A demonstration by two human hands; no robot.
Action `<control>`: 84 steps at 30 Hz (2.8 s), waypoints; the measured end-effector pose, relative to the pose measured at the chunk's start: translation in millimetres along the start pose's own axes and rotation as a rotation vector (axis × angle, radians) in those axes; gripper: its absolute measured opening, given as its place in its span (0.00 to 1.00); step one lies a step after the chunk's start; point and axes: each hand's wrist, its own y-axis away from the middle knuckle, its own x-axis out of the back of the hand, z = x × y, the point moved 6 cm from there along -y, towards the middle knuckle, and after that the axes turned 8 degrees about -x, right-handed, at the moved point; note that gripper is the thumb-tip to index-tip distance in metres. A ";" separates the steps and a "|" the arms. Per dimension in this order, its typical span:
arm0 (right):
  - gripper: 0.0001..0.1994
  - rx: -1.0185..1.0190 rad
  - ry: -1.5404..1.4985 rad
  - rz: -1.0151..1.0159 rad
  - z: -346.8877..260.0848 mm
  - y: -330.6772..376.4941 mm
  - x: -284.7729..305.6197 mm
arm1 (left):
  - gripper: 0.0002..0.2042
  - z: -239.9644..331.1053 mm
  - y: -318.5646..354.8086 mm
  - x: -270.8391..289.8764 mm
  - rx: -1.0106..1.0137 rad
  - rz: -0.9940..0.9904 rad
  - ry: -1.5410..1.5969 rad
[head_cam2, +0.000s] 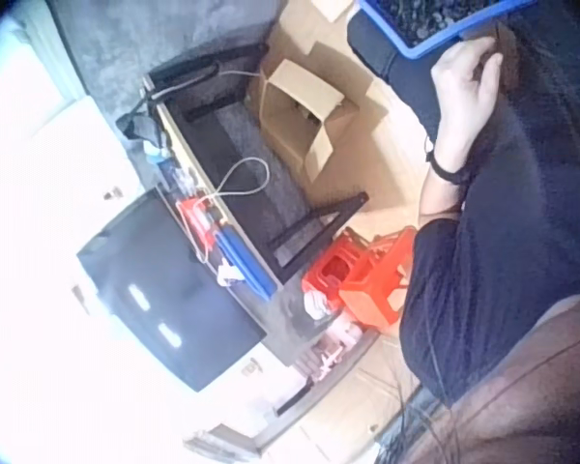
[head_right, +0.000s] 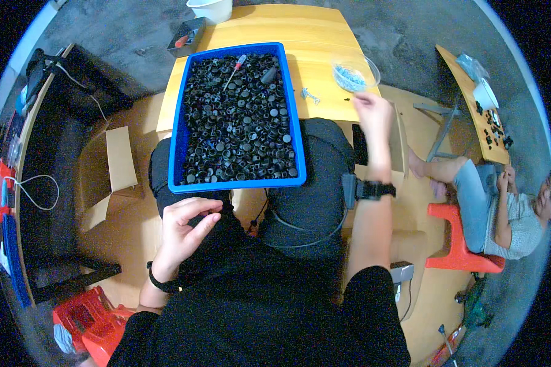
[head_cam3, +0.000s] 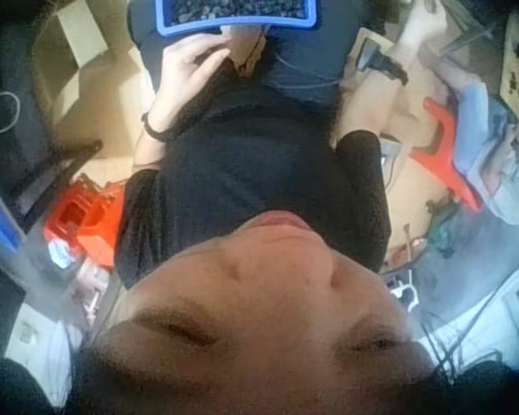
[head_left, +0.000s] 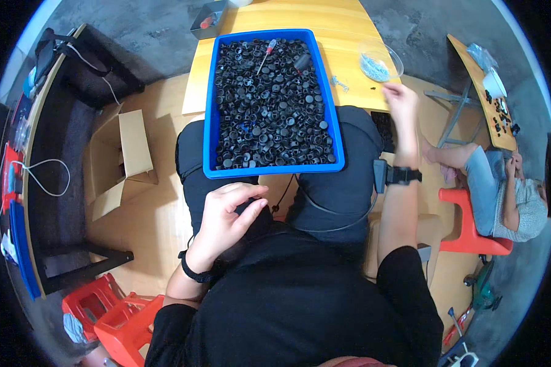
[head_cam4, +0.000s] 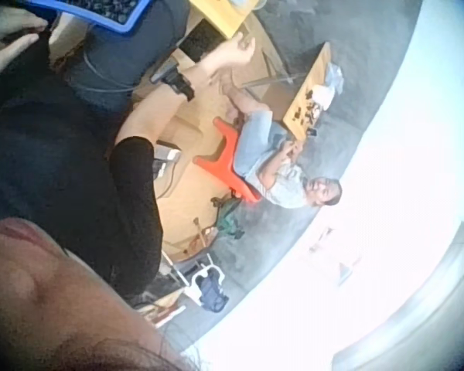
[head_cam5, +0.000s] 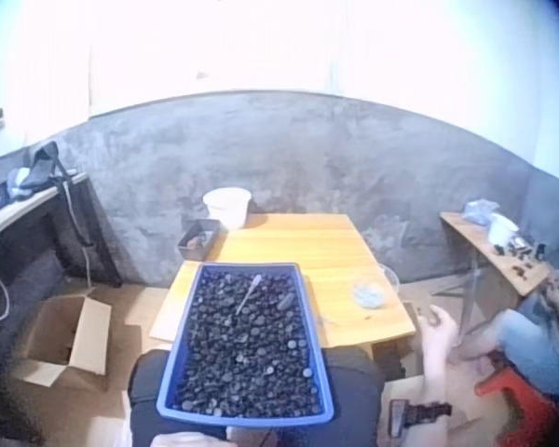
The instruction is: Assembling small black plastic components by hand from a blue tray.
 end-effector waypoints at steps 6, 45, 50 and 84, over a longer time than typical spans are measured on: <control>0.09 0.003 0.199 -0.293 -38.8 -10.5 -65.6 | 0.08 -5.7 2.8 2.9 0.035 0.015 -0.032; 0.05 -0.277 -0.833 -0.622 -158.2 153.4 -17.4 | 0.08 -83.3 -101.6 -4.4 -0.144 -0.144 -0.551; 0.05 -0.268 -0.893 -0.636 -162.4 157.5 -26.4 | 0.04 -96.4 -119.0 -16.9 -0.073 -0.248 -0.729; 0.06 -0.380 -1.067 -1.109 -236.6 222.8 -47.6 | 0.10 26.4 -28.0 41.0 -0.329 0.031 0.343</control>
